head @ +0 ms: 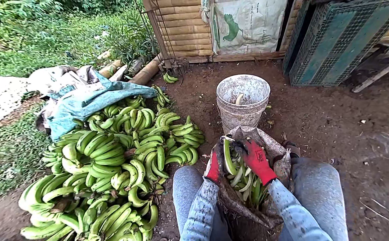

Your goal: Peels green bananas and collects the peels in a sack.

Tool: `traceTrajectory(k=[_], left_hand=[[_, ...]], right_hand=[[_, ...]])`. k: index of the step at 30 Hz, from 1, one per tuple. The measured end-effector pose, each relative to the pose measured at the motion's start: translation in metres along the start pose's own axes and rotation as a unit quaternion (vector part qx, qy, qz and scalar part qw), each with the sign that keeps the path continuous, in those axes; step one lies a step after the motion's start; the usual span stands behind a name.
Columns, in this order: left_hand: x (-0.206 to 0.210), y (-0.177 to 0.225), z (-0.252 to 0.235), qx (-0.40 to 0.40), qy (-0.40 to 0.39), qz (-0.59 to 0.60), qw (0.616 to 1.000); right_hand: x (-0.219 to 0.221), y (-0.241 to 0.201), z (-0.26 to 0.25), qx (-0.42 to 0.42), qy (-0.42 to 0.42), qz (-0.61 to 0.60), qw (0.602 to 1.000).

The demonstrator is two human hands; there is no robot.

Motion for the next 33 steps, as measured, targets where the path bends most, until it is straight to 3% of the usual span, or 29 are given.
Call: traceTrajectory(k=[4, 7, 9, 10, 11, 13, 14, 18, 21, 24, 29, 31, 33], left_hand=[[0.007, -0.002, 0.001, 0.022, -0.018, -0.207, 0.978], [0.022, 0.009, 0.002, 0.029, -0.099, -0.265, 0.959], [0.012, 0.006, -0.003, -0.027, -0.082, -0.146, 0.985], [0.007, 0.004, -0.004, -0.053, -0.069, -0.050, 0.995], [0.004, 0.003, -0.003, -0.077, -0.074, 0.056, 0.993], [0.008, 0.001, -0.005, -0.147, -0.084, 0.250, 0.953], [0.010, 0.002, -0.005, -0.156, -0.084, 0.279, 0.944], [0.008, 0.002, 0.003, -0.060, -0.057, 0.171, 0.982], [0.011, 0.004, 0.001, -0.074, -0.067, 0.201, 0.975], [0.011, 0.011, 0.005, -0.106, -0.089, 0.222, 0.965], [0.007, 0.012, -0.007, -0.073, -0.081, 0.211, 0.971], [0.006, 0.008, -0.012, -0.129, -0.091, 0.289, 0.944], [0.010, 0.008, -0.011, -0.171, -0.104, 0.328, 0.923]], right_hand=[[0.005, 0.027, -0.015, 0.133, -0.011, -0.009, 0.991], [-0.011, 0.042, -0.015, 0.123, 0.060, -0.092, 0.986], [-0.018, 0.039, -0.004, 0.035, 0.064, -0.160, 0.985], [-0.021, 0.035, 0.003, -0.021, 0.025, -0.193, 0.981], [-0.024, 0.030, 0.010, -0.080, -0.030, -0.211, 0.974], [-0.027, 0.019, 0.022, -0.168, -0.112, -0.172, 0.964], [-0.027, 0.016, 0.024, -0.178, -0.116, -0.136, 0.968], [-0.018, 0.018, 0.010, -0.077, -0.014, -0.049, 0.996], [-0.011, 0.019, 0.008, -0.045, 0.045, -0.046, 0.997], [-0.019, 0.018, 0.008, -0.060, 0.022, -0.074, 0.995], [-0.028, 0.017, 0.023, -0.125, -0.062, -0.170, 0.976], [-0.033, 0.017, 0.029, -0.159, -0.127, -0.191, 0.960], [-0.034, 0.016, 0.030, -0.176, -0.138, -0.162, 0.961]])
Point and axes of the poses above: each hand's wrist, its own z-axis away from the middle knuckle, its own x-axis out of the palm, y = z × x, the point moved 4 cm from there along -z, towards the middle knuckle, and after that the axes turned 15 degrees about z, right-handed, at the moved point
